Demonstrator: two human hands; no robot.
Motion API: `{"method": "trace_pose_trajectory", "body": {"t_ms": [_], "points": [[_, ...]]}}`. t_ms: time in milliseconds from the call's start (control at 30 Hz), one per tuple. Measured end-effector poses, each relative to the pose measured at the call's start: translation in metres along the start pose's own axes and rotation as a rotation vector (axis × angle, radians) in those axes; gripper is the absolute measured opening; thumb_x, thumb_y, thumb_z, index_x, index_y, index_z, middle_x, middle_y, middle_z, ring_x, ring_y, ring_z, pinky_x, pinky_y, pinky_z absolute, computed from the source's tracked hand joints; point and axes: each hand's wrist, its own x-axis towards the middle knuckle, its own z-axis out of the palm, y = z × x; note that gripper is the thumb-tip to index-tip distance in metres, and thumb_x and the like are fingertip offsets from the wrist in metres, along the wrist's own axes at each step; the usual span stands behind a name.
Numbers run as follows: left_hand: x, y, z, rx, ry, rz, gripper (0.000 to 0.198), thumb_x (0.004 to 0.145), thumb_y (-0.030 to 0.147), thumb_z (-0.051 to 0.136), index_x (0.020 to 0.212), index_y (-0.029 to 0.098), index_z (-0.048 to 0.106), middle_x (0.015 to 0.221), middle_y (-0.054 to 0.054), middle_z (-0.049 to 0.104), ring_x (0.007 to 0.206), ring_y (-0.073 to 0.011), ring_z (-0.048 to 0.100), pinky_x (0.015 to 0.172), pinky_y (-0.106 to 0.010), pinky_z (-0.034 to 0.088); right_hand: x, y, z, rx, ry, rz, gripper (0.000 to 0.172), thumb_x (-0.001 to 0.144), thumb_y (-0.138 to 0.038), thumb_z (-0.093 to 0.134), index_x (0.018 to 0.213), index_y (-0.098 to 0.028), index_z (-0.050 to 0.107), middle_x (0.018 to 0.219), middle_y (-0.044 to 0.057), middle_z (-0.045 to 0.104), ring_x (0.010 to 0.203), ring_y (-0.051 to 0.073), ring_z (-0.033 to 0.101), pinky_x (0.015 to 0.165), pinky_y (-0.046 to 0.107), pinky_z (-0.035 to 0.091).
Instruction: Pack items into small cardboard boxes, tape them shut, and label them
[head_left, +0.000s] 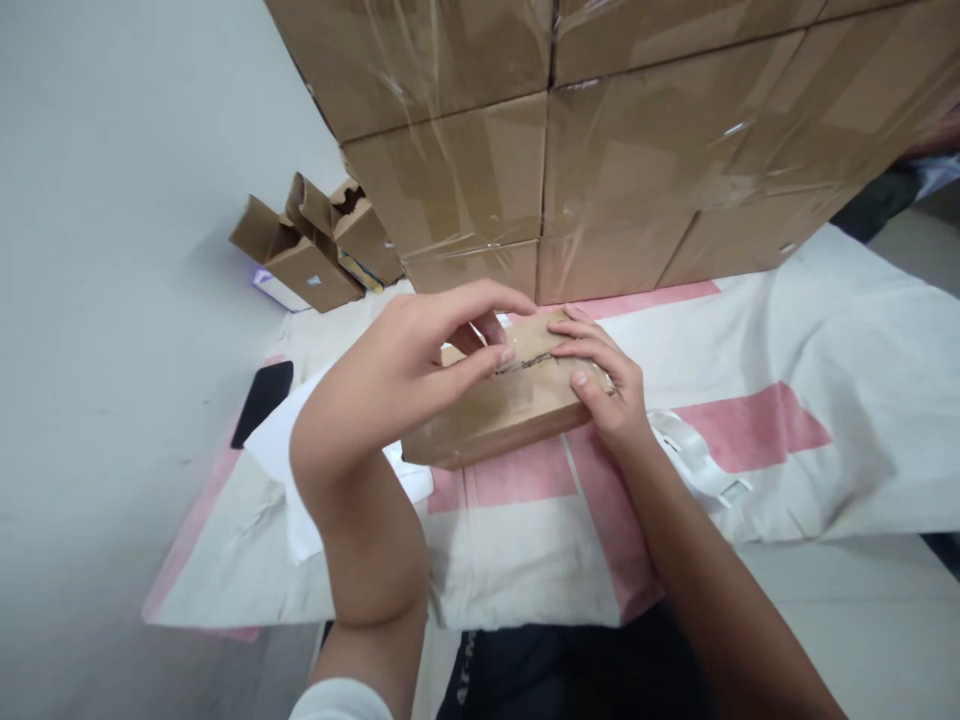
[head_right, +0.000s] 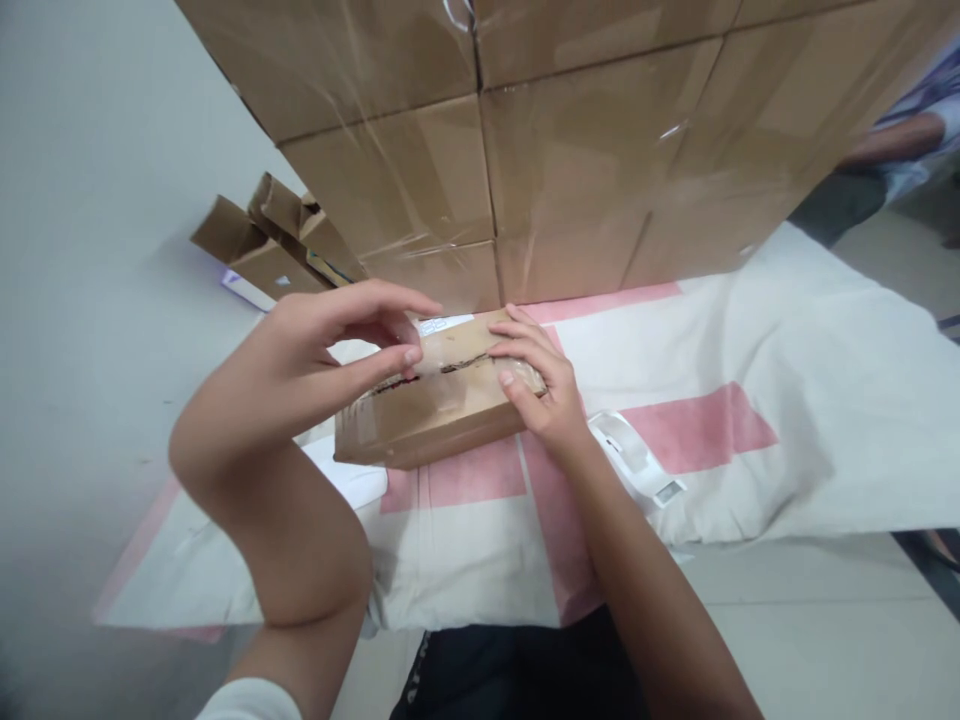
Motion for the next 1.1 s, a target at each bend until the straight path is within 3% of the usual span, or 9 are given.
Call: {"method": "trace_pose_trajectory", "body": {"t_ms": [167,433,700,1100], "points": [[0.006,0.0,0.006,-0.008,-0.043,0.056,0.028,0.097,0.035,0.055,0.122,0.027,0.064,0.1,0.0,0.073,0.089,-0.0152,0.07,0.081,-0.026,0.056,0.0,0.0,0.0,-0.006,-0.011,-0.002,0.022,0.093,-0.039,0.06,0.108,-0.028,0.072,0.131,0.004,0.067,0.143,0.03,0.046,0.123,0.06,0.031],[0.011,0.002,0.009,0.068,-0.111,-0.01,0.034,0.094,0.036,0.053,0.126,0.029,0.061,0.102,-0.001,0.073,0.095,-0.0187,0.069,0.086,-0.029,0.054,0.001,-0.002,-0.003,-0.031,-0.038,0.018,0.023,0.092,-0.043,0.061,0.106,-0.028,0.071,0.131,0.004,0.067,0.145,0.031,0.044,0.122,0.061,0.031],[0.006,0.013,0.013,0.233,-0.18,-0.154,0.038,0.09,0.032,0.055,0.128,0.034,0.059,0.097,0.002,0.073,0.084,-0.0196,0.067,0.069,-0.028,0.047,0.001,-0.002,-0.003,-0.042,-0.041,0.039,0.025,0.092,-0.047,0.061,0.104,-0.028,0.071,0.13,0.005,0.067,0.145,0.031,0.043,0.122,0.061,0.032],[0.01,0.002,0.022,0.321,-0.162,-0.169,0.033,0.087,0.033,0.056,0.119,0.032,0.06,0.092,0.0,0.071,0.08,-0.0221,0.065,0.069,-0.031,0.045,0.002,-0.001,-0.002,-0.042,-0.046,0.023,0.026,0.093,-0.048,0.059,0.105,-0.028,0.071,0.129,0.004,0.067,0.144,0.031,0.044,0.123,0.061,0.031]]}}
